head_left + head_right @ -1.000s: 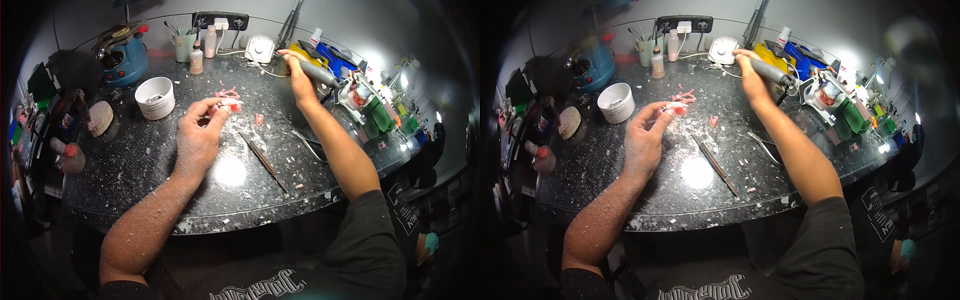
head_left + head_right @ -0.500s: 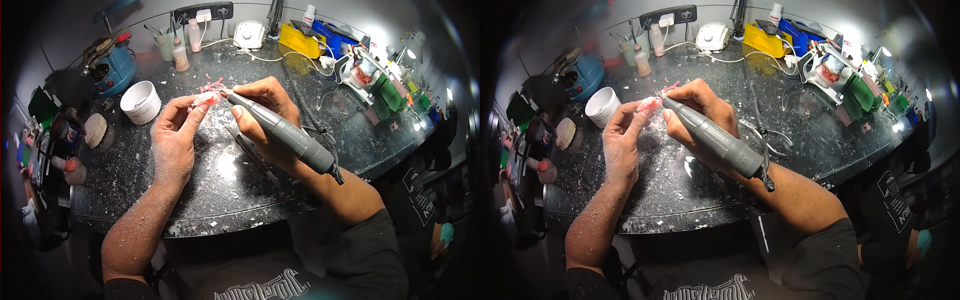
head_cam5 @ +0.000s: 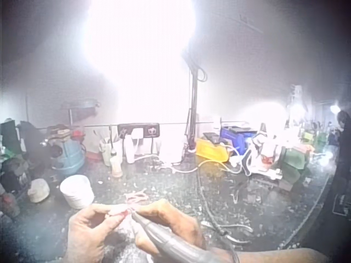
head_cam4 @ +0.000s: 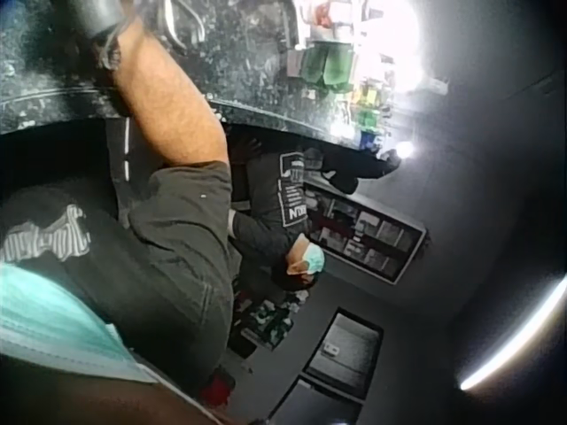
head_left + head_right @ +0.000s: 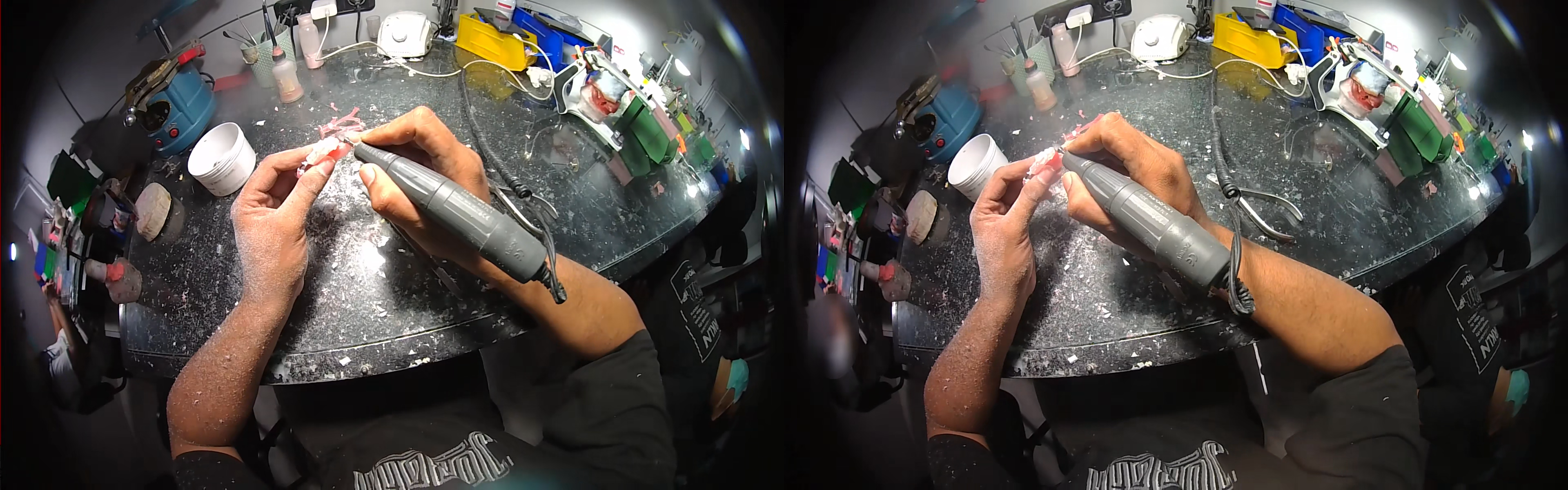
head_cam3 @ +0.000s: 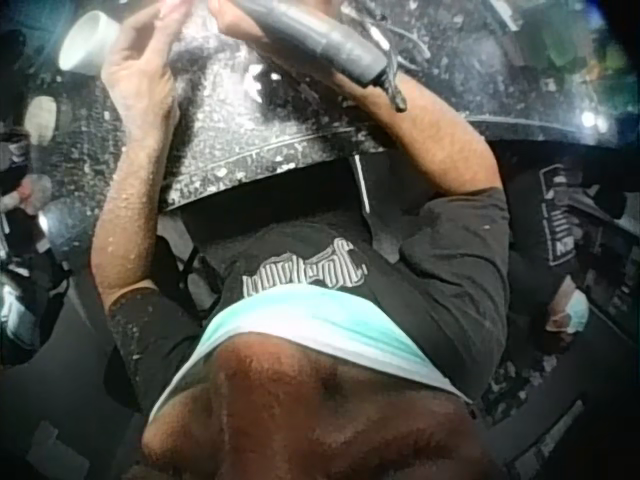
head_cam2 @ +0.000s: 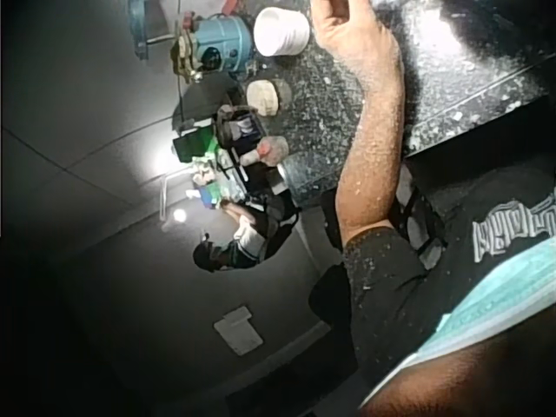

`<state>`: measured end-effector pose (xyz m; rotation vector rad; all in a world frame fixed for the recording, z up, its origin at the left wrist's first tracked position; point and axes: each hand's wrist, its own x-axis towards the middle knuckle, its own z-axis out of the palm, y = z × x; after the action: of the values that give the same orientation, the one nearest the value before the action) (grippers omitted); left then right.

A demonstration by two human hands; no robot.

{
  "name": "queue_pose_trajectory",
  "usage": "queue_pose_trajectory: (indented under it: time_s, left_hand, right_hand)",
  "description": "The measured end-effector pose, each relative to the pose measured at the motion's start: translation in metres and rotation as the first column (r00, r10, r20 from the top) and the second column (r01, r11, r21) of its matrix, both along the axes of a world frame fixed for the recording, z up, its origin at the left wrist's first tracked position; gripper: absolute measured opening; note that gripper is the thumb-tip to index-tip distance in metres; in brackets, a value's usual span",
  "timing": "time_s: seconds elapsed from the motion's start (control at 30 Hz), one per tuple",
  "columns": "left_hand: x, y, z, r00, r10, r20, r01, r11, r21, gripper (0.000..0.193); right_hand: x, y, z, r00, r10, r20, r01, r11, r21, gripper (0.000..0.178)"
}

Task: The person uses a rotary tool to carve and shape a small pink plastic piece held in the left hand. The person rotates the piece to access different surfaces and continues carving until the end of the clip.

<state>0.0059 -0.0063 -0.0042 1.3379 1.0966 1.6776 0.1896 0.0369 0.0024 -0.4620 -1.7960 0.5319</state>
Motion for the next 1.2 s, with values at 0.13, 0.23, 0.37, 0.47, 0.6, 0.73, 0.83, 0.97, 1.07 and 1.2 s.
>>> queue_pose_trajectory:
  time_s: [0.13,0.23,0.37,0.47,0.6,0.73,0.83,0.97,1.07,1.2]
  left_hand:
    - [0.000,-0.002,0.000,0.999,0.013,-0.045,-0.014,1.000,-0.010,0.022]
    - [0.001,-0.005,0.005,0.997,0.011,-0.072,-0.013,1.000,-0.026,0.024]
    - [0.002,-0.010,0.010,0.993,0.006,-0.115,-0.010,0.999,-0.035,0.025]
    - [0.003,-0.011,0.010,0.991,0.006,-0.133,-0.011,0.999,-0.036,0.025]
    - [0.002,-0.011,0.009,0.990,0.024,-0.141,-0.031,0.998,-0.046,0.024]
    - [0.001,-0.011,0.008,0.984,0.043,-0.175,-0.050,0.998,-0.038,0.023]
    - [0.000,-0.011,0.007,0.986,0.034,-0.161,-0.040,0.998,-0.037,0.023]
    - [0.000,-0.011,0.006,0.986,0.045,-0.161,-0.052,0.998,-0.037,0.022]
    - [-0.003,-0.010,0.004,0.986,0.047,-0.159,-0.053,0.998,-0.036,0.021]
    - [0.000,-0.009,0.005,0.991,0.040,-0.130,-0.043,0.999,-0.021,0.021]
  right_hand:
    - [0.000,-0.001,-0.002,0.999,0.051,0.006,-0.051,0.999,0.003,0.027]
    - [-0.002,0.002,-0.005,0.996,0.084,0.001,-0.084,0.995,0.055,0.027]
    - [-0.002,-0.001,-0.004,0.995,0.101,-0.004,-0.101,0.993,-0.056,0.029]
    - [-0.002,-0.001,-0.005,0.996,0.088,0.018,-0.088,0.996,-0.005,0.030]
    - [-0.003,0.001,-0.008,0.996,0.081,0.038,-0.082,0.997,0.015,0.030]
    - [-0.003,0.001,-0.008,0.994,0.100,0.048,-0.101,0.995,0.026,0.031]
    - [-0.003,-0.001,-0.009,0.992,0.118,0.042,-0.118,0.993,-0.001,0.031]
    - [-0.004,-0.005,-0.009,0.991,0.117,0.059,-0.115,0.993,-0.035,0.032]
    - [-0.003,-0.005,-0.007,0.989,0.083,0.121,-0.089,0.995,0.045,0.031]
    - [-0.006,-0.003,-0.013,0.991,0.127,0.031,-0.127,0.992,0.008,0.031]
